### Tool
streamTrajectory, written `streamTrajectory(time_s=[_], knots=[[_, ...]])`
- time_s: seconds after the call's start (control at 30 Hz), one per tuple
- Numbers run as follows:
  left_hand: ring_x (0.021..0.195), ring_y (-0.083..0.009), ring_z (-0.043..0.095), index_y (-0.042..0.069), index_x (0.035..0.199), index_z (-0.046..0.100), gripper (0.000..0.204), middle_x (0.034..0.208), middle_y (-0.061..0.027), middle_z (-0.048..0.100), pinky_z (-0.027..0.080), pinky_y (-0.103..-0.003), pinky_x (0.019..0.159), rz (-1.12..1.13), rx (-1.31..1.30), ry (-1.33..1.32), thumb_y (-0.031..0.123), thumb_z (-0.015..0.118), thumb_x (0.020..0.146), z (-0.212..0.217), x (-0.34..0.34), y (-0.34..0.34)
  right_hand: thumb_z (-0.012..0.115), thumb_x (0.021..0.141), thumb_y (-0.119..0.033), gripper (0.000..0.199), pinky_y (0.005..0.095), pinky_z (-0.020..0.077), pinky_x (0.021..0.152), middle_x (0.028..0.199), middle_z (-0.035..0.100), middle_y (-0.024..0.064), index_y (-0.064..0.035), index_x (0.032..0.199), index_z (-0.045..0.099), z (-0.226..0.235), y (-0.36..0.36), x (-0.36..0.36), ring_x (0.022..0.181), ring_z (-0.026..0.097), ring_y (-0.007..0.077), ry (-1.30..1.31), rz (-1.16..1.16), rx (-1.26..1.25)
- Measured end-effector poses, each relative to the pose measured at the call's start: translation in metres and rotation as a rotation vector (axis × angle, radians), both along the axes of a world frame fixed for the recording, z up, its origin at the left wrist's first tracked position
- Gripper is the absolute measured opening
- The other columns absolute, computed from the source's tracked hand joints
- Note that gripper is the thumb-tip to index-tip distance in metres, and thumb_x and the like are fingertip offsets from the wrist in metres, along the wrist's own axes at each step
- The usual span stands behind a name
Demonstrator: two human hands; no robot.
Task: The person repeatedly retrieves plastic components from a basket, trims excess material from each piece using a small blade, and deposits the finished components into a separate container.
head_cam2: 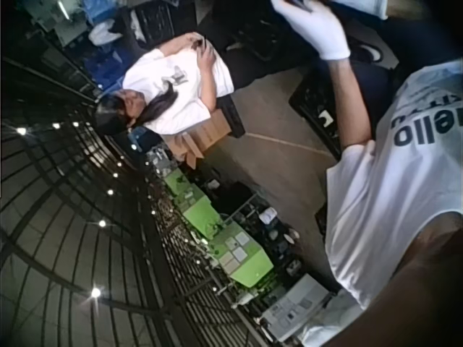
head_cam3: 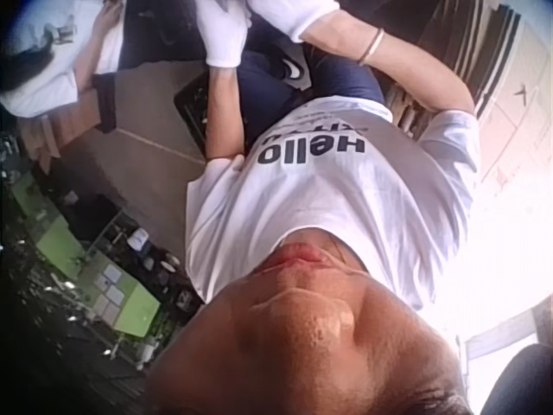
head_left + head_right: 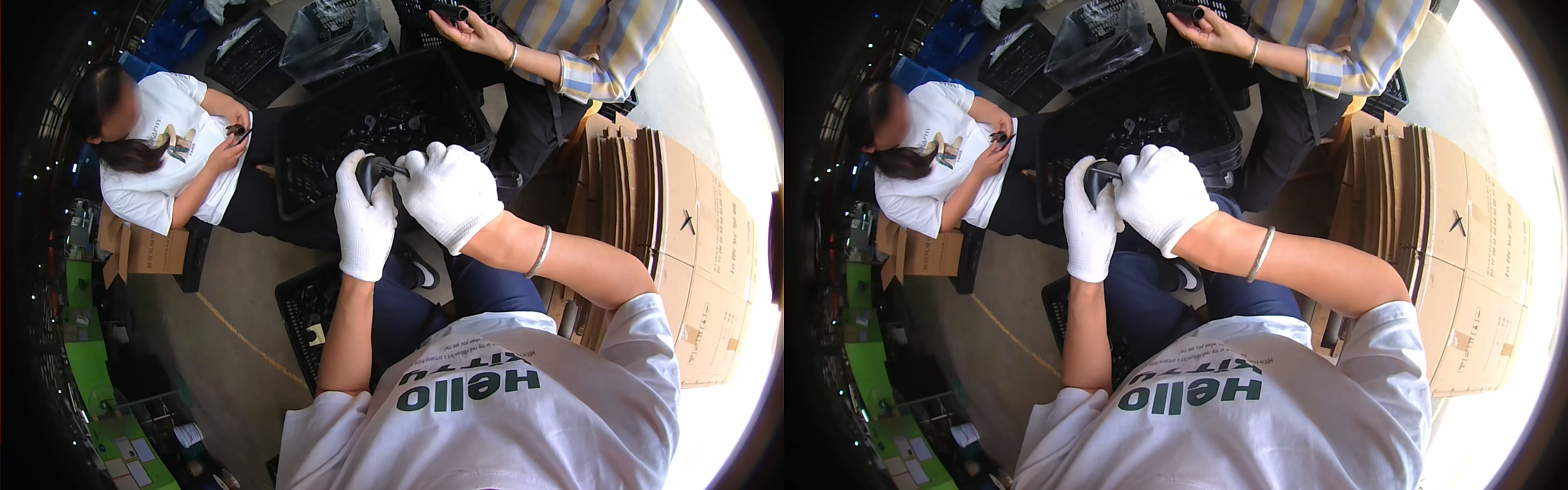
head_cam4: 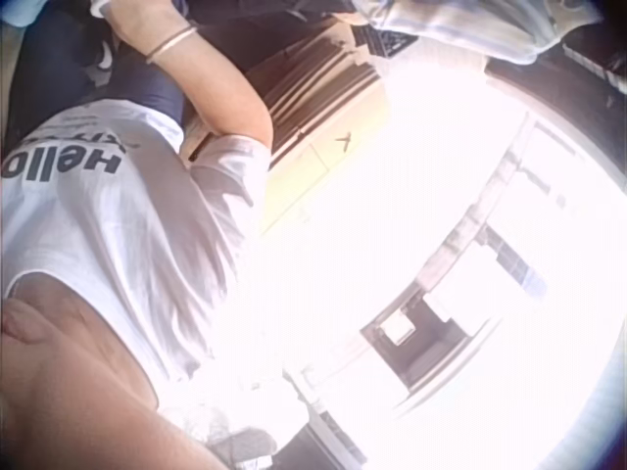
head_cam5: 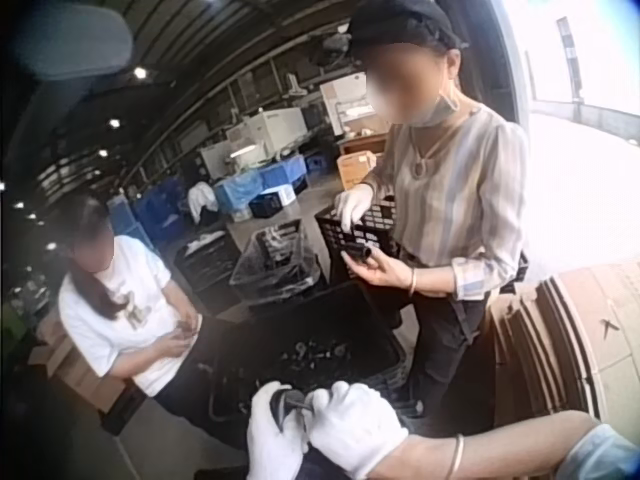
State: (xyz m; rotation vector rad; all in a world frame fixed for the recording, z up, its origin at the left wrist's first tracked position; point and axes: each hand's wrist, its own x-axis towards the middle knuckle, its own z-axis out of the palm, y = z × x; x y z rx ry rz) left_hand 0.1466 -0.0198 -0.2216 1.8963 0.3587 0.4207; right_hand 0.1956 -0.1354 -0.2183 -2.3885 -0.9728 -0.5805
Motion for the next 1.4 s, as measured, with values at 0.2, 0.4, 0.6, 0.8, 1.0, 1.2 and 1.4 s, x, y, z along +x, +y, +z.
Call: streamTrajectory(time_s=[0.2, 0.4, 0.6, 0.8, 1.0, 1.2, 1.4], knots=[[0.049, -0.005, 0.047, 0.003, 0.123, 0.042, 0.037, 0.079, -0.0056, 0.056, 0.039, -0.02, 0.04, -0.028, -0.118, 0.04, 0.003, 0.054, 0.087, -0.003, 0.0, 0.006, 0.06, 0.079, -0.02, 0.016, 0.0338, 0.0498, 0.048, 0.065, 0.054, 0.0103, -0.0042, 0.081, 0.063, 0.01, -0.006, 0.007, 0.059, 0.059, 0.0242, -0.204, 0.064, -0.209], [0.048, -0.0043, 0.046, 0.0, 0.123, 0.041, 0.039, 0.081, -0.0065, 0.057, 0.039, -0.018, 0.039, -0.015, -0.205, -0.025, 0.002, 0.054, 0.087, -0.002, 0.001, 0.005, 0.06, 0.079, -0.016, 0.016, 0.0327, 0.05, 0.048, 0.067, 0.055, 0.0095, -0.0019, 0.084, 0.064, 0.006, -0.008, 0.011, 0.06, 0.059, 0.0224, -0.193, 0.109, -0.25], [0.046, -0.0044, 0.046, -0.002, 0.124, 0.04, 0.04, 0.079, -0.0068, 0.057, 0.039, -0.019, 0.038, -0.035, -0.281, 0.012, 0.0, 0.053, 0.086, -0.003, -0.001, 0.011, 0.061, 0.078, -0.018, 0.016, 0.0314, 0.0499, 0.05, 0.069, 0.056, 0.0076, -0.0034, 0.084, 0.065, 0.008, -0.008, 0.015, 0.063, 0.059, 0.0214, -0.292, 0.148, -0.309], [0.042, -0.0062, 0.044, -0.004, 0.122, 0.043, 0.038, 0.062, -0.0033, 0.052, 0.037, -0.02, 0.041, -0.026, -0.355, -0.003, 0.002, 0.052, 0.085, -0.003, 0.0, 0.008, 0.06, 0.077, -0.018, 0.018, 0.0291, 0.0497, 0.052, 0.072, 0.058, 0.0059, -0.0047, 0.088, 0.066, 0.013, -0.011, 0.021, 0.068, 0.059, 0.0194, -0.295, 0.216, -0.436], [0.042, -0.0056, 0.043, -0.003, 0.123, 0.043, 0.039, 0.063, -0.0029, 0.052, 0.036, -0.02, 0.04, 0.026, -0.278, -0.017, 0.001, 0.052, 0.085, -0.001, -0.003, 0.002, 0.059, 0.077, -0.017, 0.016, 0.0295, 0.0502, 0.052, 0.073, 0.057, 0.0062, -0.0066, 0.088, 0.066, 0.01, -0.011, 0.023, 0.065, 0.058, 0.0194, -0.098, 0.196, -0.377], [0.042, -0.0049, 0.042, -0.002, 0.124, 0.042, 0.039, 0.065, -0.003, 0.052, 0.036, -0.02, 0.039, 0.003, -0.309, 0.007, 0.0, 0.052, 0.086, -0.005, -0.006, 0.009, 0.06, 0.075, -0.015, 0.016, 0.0317, 0.0512, 0.052, 0.071, 0.056, 0.0075, -0.0066, 0.089, 0.065, 0.009, -0.007, 0.017, 0.066, 0.062, 0.0213, -0.242, 0.178, -0.461], [0.047, -0.0064, 0.047, 0.001, 0.124, 0.042, 0.039, 0.076, -0.0064, 0.056, 0.04, -0.022, 0.042, 0.004, -0.13, -0.023, 0.001, 0.053, 0.087, -0.006, 0.003, 0.007, 0.059, 0.076, -0.013, 0.017, 0.0322, 0.0512, 0.049, 0.071, 0.056, 0.0076, -0.0058, 0.091, 0.062, 0.018, -0.007, 0.016, 0.065, 0.063, 0.0232, -0.238, 0.149, -0.473]])
